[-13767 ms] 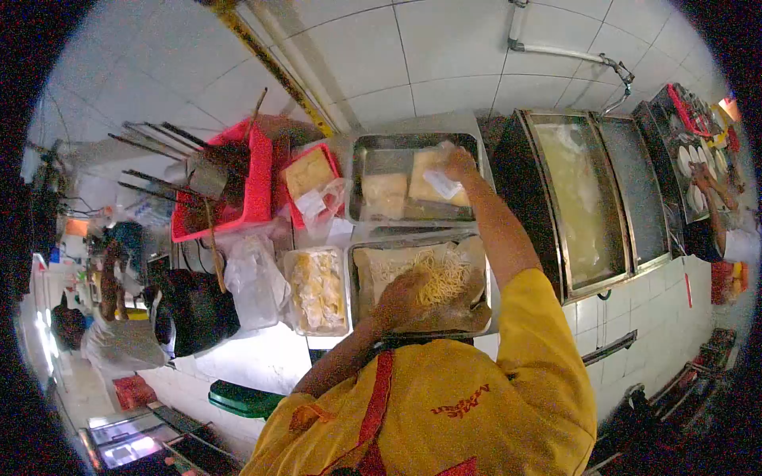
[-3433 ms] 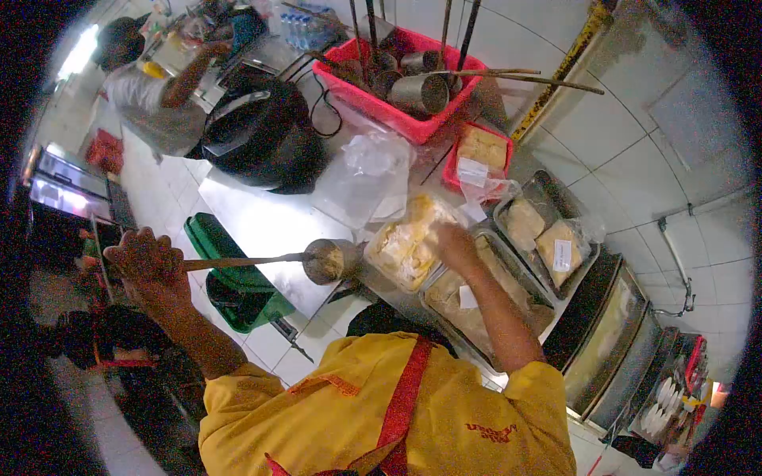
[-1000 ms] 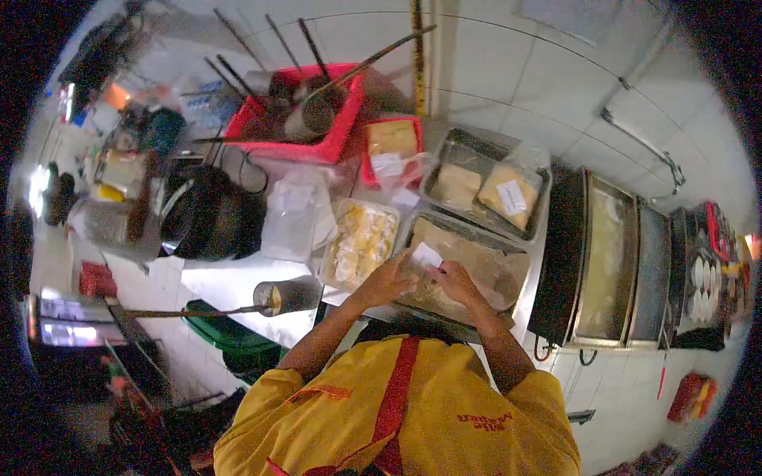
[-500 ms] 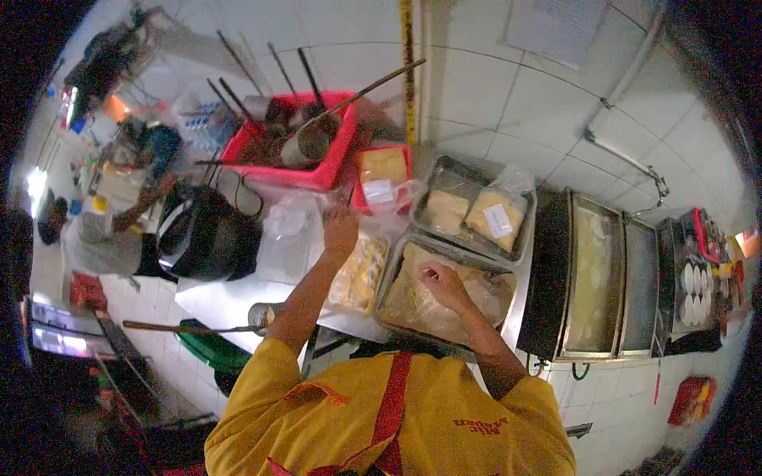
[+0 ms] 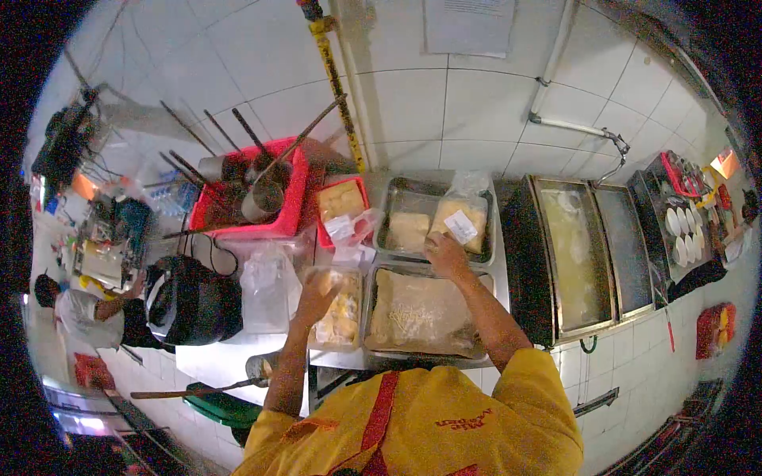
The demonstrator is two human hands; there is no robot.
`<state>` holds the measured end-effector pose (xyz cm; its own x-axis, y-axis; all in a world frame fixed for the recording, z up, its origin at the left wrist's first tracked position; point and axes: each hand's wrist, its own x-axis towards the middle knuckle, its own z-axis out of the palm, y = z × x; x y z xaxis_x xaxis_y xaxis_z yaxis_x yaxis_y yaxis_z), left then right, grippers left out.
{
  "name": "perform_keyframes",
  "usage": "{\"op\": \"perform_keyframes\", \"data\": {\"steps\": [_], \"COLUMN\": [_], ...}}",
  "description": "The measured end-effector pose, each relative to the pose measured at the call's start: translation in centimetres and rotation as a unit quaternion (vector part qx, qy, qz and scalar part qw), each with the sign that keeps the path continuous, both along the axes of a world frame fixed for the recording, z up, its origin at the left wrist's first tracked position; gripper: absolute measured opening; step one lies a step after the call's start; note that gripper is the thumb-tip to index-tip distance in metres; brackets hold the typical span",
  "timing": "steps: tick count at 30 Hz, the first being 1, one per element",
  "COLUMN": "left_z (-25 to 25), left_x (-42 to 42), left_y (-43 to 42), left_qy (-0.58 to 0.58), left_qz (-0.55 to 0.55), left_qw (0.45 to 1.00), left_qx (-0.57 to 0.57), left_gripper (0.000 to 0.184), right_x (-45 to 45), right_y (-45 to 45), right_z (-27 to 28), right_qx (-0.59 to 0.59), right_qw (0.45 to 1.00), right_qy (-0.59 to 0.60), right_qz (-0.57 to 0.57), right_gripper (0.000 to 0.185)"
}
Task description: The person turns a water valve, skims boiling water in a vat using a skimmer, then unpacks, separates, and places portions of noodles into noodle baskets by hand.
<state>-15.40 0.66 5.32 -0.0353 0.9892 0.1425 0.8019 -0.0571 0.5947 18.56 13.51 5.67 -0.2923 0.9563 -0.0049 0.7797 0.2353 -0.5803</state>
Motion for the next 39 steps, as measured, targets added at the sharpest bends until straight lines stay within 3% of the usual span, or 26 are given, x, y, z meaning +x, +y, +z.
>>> {"op": "perform_keyframes", "data": {"steps": [2,6,8,12,17,21,23,26,27,29,30,32,34,36,38,39], "left_z": [2.0,-0.6,-0.5,1.7,0.5,2.1,2.3,3.6,4.0,4.0,4.0,4.9,6.6,9.0,11.7,12.6], "left_x": [0.5,0.0,0.2,0.9,0.8,1.5,1.5,2.0,2.1,2.3,2.4,2.9,4.0,5.6,7.8,8.6], "left_y": [-2.8,-7.5,-9.3,-10.9,-11.2,-10.3,-9.9,-9.3,-9.0,-8.5,-8.3,-7.4,-6.2,-4.7,-3.4,-2.9], "left_qy": [-0.108,-0.169,-0.232,-0.265,-0.296,-0.288,-0.297,-0.296,-0.287,-0.294,-0.301,-0.31,-0.318,-0.412,-0.464,-0.513], "left_qz": [-0.026,-0.059,0.009,0.045,0.052,0.033,0.032,0.031,0.03,0.021,0.011,-0.019,-0.047,-0.081,-0.093,-0.107], "left_qw": [0.989,0.966,0.937,0.938,0.931,0.937,0.935,0.934,0.936,0.936,0.936,0.937,0.936,0.899,0.878,0.851], "left_qx": [-0.093,-0.185,-0.262,-0.218,-0.209,-0.194,-0.19,-0.195,-0.202,-0.191,-0.18,-0.161,-0.141,-0.125,-0.077,-0.03], "left_gripper": [0.054,0.048,0.047,0.043,0.04,0.04,0.039,0.039,0.039,0.039,0.039,0.041,0.042,0.053,0.059,0.066], "right_x": [0.3,-0.5,-0.8,-2.3,-2.4,-2.1,-1.5,-1.9,-2.0,-2.1,-2.1,-1.9,-1.9,-1.9,-2.1,-2.4], "right_y": [1.1,0.8,1.6,2.0,2.0,2.0,3.7,3.1,3.3,3.4,2.7,0.4,-1.7,-3.8,-5.5,-5.9], "right_z": [-3.0,-4.2,-6.1,-4.5,-5.0,-2.9,-1.4,8.2,9.2,10.8,12.5,16.4,18.3,19.4,20.1,19.6], "right_qx": [0.095,0.079,0.066,0.048,0.091,0.041,0.149,0.07,0.07,0.055,0.055,-0.061,-0.083,-0.107,-0.277,-0.279], "right_qw": [0.995,0.997,0.997,0.998,0.992,0.993,0.969,0.979,0.979,0.949,0.949,0.909,0.89,0.868,0.642,0.641], "right_qy": [0.006,0.017,0.002,0.039,0.085,0.089,0.193,0.191,0.192,0.308,0.307,0.408,0.446,0.484,0.709,0.708], "right_qz": [0.034,0.007,0.033,0.01,-0.017,-0.065,-0.038,-0.018,-0.018,0.042,0.044,0.058,0.046,0.033,0.095,0.097], "right_gripper": [0.049,0.049,0.039,0.029,0.025,0.024,0.022,0.022,0.022,0.022,0.022,0.022,0.022,0.022,0.025,0.025]}}
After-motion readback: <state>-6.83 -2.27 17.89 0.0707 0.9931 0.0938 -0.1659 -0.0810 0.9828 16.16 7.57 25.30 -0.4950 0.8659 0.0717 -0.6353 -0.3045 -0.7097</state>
